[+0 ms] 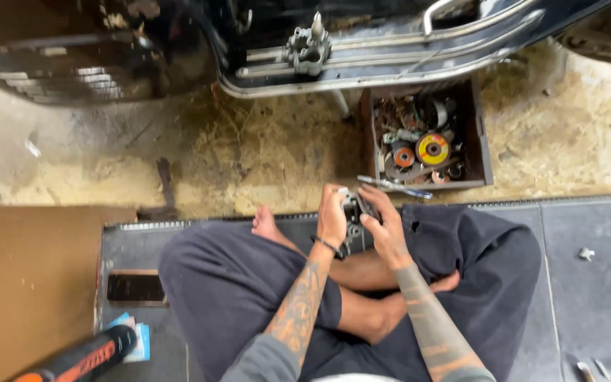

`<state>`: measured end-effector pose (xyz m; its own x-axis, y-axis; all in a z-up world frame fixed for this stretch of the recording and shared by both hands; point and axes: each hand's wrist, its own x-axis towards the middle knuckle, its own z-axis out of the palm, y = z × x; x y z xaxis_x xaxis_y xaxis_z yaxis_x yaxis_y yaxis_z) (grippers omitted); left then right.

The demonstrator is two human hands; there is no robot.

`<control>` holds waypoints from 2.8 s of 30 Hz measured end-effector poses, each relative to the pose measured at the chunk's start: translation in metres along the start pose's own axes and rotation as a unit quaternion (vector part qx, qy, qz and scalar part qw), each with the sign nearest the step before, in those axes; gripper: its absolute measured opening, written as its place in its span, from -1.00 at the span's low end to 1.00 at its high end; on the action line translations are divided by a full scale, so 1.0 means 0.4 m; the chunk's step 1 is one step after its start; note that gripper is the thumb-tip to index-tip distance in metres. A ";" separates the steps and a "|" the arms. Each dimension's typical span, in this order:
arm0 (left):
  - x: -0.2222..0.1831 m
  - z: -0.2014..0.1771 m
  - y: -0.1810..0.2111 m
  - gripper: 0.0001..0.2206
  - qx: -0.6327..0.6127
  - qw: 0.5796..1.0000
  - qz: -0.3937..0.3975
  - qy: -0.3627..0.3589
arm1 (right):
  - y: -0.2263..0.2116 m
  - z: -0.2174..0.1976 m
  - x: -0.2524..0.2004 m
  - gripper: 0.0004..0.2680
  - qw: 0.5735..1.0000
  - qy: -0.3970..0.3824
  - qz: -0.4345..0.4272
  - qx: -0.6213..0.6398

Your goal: Sanding a small metal engine component from a motorcycle to clean or smooth its surface using sandpaper.

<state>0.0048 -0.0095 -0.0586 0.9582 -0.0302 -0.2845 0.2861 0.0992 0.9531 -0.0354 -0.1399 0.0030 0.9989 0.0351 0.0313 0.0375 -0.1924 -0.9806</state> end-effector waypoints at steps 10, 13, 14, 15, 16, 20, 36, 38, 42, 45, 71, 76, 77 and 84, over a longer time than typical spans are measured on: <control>-0.025 0.009 0.061 -0.74 -0.073 0.997 0.021 -0.006 | -0.071 0.003 -0.030 -0.53 1.000 0.020 0.018 -0.002; -0.041 0.001 0.029 -0.75 -0.052 0.998 0.041 0.002 | -0.075 0.017 -0.055 -0.55 0.993 0.022 -0.049 -0.104; -0.026 -0.004 0.006 -0.76 -0.043 0.998 0.046 0.005 | -0.042 0.013 -0.038 -0.58 0.996 0.023 -0.034 -0.082; -0.011 -0.008 -0.015 -0.77 -0.033 0.998 0.051 0.008 | -0.012 0.008 -0.021 -0.61 0.998 0.024 -0.020 -0.059; -0.014 -0.005 -0.006 -0.77 -0.033 0.998 0.056 0.007 | -0.041 0.006 -0.023 -0.61 0.998 0.026 -0.025 -0.059; 0.000 -0.014 0.004 -0.75 -0.126 0.990 0.060 -0.007 | -0.080 0.005 -0.025 -0.53 0.998 0.019 -0.059 -0.027; -0.021 0.011 0.074 -0.76 -0.127 0.987 0.080 0.066 | -0.003 0.026 -0.024 -0.48 0.996 0.054 -0.014 -0.066; -0.031 0.011 0.060 -0.78 -0.122 0.986 0.090 0.066 | -0.065 0.018 -0.047 -0.51 0.995 0.045 -0.064 -0.062; -0.019 0.012 0.058 -0.79 -0.129 0.984 0.094 0.078 | -0.019 0.017 -0.038 -0.53 0.992 0.036 -0.093 -0.071; -0.017 0.007 0.046 -0.78 -0.242 0.965 0.037 0.092 | -0.015 0.012 -0.030 -0.51 0.993 0.029 -0.077 -0.080; 0.008 -0.003 -0.062 -0.79 -0.386 0.912 0.045 0.132 | -0.018 0.054 -0.055 -0.51 0.995 0.034 -0.091 -0.032; 0.006 0.007 0.004 -0.79 -0.426 0.900 0.035 0.089 | -0.097 0.051 -0.063 -0.54 0.994 0.013 -0.098 -0.041; 0.004 0.004 -0.003 -0.81 -0.388 0.915 0.022 0.112 | -0.055 0.051 -0.061 -0.48 0.998 0.024 -0.038 -0.052; 0.031 0.001 -0.042 -0.84 -0.289 0.949 -0.042 0.119 | -0.059 0.050 -0.070 -0.46 0.996 0.040 -0.044 -0.069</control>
<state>0.0118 -0.0119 -0.0779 0.8852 0.1559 -0.4383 0.2490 0.6370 0.7296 -0.0647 -0.1168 0.0215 0.9903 -0.0188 0.1373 0.1238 -0.3255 -0.9374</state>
